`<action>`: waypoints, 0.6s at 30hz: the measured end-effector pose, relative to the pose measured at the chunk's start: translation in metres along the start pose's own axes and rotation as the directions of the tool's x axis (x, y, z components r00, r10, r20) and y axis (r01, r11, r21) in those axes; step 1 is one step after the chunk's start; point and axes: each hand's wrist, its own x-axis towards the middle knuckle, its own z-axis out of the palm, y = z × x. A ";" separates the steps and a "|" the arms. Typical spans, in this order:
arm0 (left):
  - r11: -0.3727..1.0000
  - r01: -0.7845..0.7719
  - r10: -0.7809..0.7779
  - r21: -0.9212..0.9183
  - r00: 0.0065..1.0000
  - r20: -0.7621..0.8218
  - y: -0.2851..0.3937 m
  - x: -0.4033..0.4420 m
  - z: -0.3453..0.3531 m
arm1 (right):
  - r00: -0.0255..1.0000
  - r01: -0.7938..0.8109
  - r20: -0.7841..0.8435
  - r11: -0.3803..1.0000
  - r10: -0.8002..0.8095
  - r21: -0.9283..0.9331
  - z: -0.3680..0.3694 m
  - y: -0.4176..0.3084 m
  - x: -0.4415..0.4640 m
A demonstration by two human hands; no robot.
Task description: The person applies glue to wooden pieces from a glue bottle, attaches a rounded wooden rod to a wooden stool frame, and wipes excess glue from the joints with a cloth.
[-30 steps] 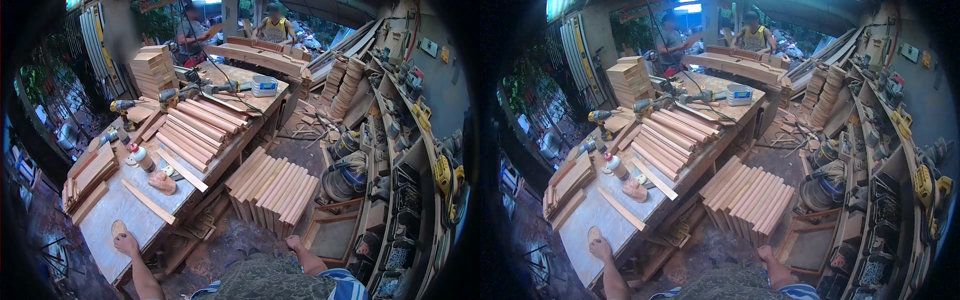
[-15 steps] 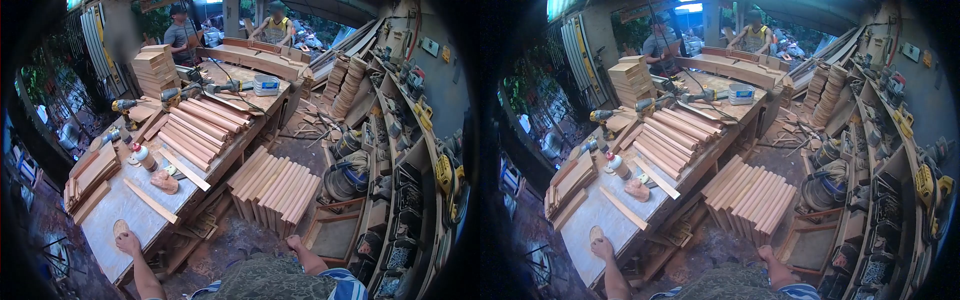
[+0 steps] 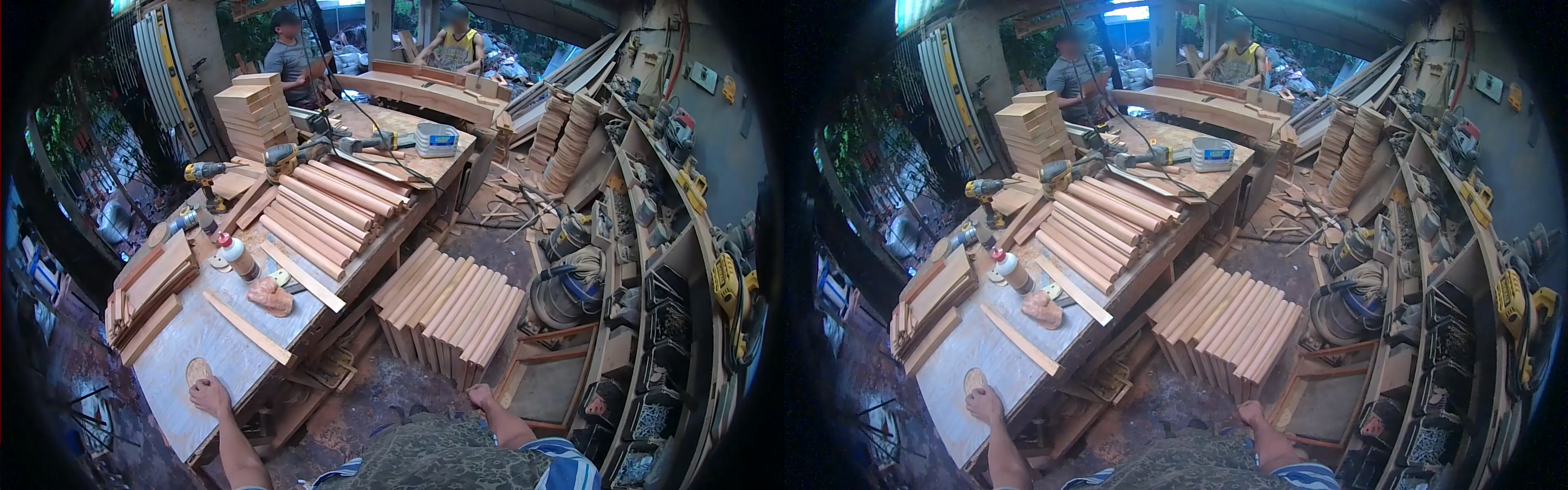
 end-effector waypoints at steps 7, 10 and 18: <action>1.000 0.010 -0.010 -0.012 1.000 0.015 0.004 -0.002 -0.006 | 0.999 -0.030 0.030 0.999 0.031 -0.022 0.007 0.015 0.012; 1.000 0.018 -0.018 -0.006 1.000 0.026 0.003 -0.002 -0.005 | 0.990 -0.119 0.079 0.993 0.119 -0.006 0.004 0.012 0.007; 1.000 0.010 -0.009 -0.028 1.000 0.023 0.002 -0.001 -0.004 | 0.992 -0.093 0.091 0.992 0.085 0.088 -0.007 -0.004 -0.014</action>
